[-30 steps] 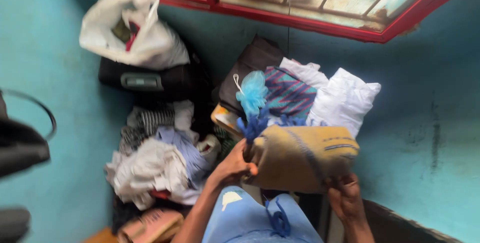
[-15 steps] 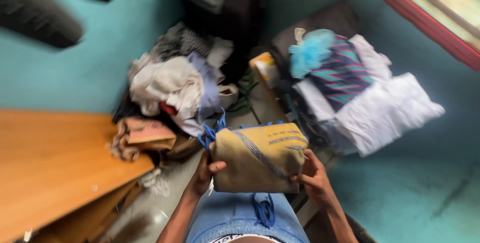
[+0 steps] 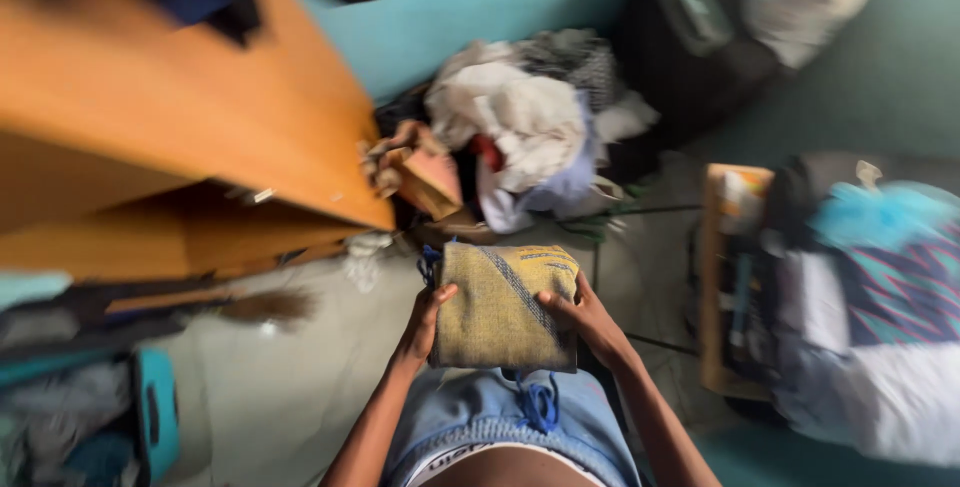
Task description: Organizing folded clothes by placing them into a wardrobe
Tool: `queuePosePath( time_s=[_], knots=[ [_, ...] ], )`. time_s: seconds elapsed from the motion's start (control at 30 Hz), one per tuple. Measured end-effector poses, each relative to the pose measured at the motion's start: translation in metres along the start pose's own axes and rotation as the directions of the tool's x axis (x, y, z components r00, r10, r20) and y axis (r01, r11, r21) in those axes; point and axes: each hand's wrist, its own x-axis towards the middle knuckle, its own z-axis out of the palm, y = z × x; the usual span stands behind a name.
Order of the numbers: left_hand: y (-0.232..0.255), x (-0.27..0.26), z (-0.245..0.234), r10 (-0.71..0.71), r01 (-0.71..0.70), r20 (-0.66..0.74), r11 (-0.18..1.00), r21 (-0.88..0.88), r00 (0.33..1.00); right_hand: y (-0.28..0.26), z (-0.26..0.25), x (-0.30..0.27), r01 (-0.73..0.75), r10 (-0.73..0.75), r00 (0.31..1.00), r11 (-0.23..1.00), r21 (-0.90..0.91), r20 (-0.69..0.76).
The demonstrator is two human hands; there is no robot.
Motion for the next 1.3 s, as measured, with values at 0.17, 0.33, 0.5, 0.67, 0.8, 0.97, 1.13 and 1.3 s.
queuePosePath(
  time_s=[0.17,0.33,0.5,0.67,0.8,0.97,1.13,1.3],
  knots=[
    [-0.042,-0.032,-0.097,0.014,-0.023,-0.188,0.999,-0.045,0.982,0.052,0.06,0.063,-0.06,0.076,0.99,0.989,-0.137,0.12],
    [-0.077,-0.063,-0.175,0.054,-0.094,-0.311,0.989,-0.116,0.949,0.066,0.137,0.089,-0.11,0.209,0.949,0.921,-0.373,0.237],
    [-0.11,-0.092,-0.23,0.205,-0.254,-0.409,0.965,-0.068,0.889,0.064,0.191,0.111,-0.028,0.255,0.885,0.865,-0.5,0.391],
    [-0.152,-0.123,-0.234,0.107,-0.282,-0.577,0.933,-0.223,0.81,0.032,0.266,0.115,0.089,0.369,0.79,0.722,-0.687,0.49],
    [-0.261,-0.099,-0.242,-0.075,-0.257,-0.65,0.879,-0.401,0.756,0.039,0.31,0.111,0.151,0.448,0.696,0.673,-0.724,0.561],
    [-0.239,-0.132,-0.228,-0.181,-0.299,-0.694,0.806,-0.51,0.696,0.091,0.32,0.172,0.236,0.578,0.524,0.608,-0.758,0.626],
    [-0.333,-0.096,-0.219,-0.206,-0.343,-0.713,0.766,-0.544,0.671,0.144,0.345,0.208,0.239,0.548,0.58,0.593,-0.769,0.603],
    [-0.384,-0.067,-0.242,-0.209,-0.315,-0.678,0.764,-0.563,0.705,0.214,0.337,0.295,0.237,0.365,0.516,0.808,-0.539,0.775]
  ],
)
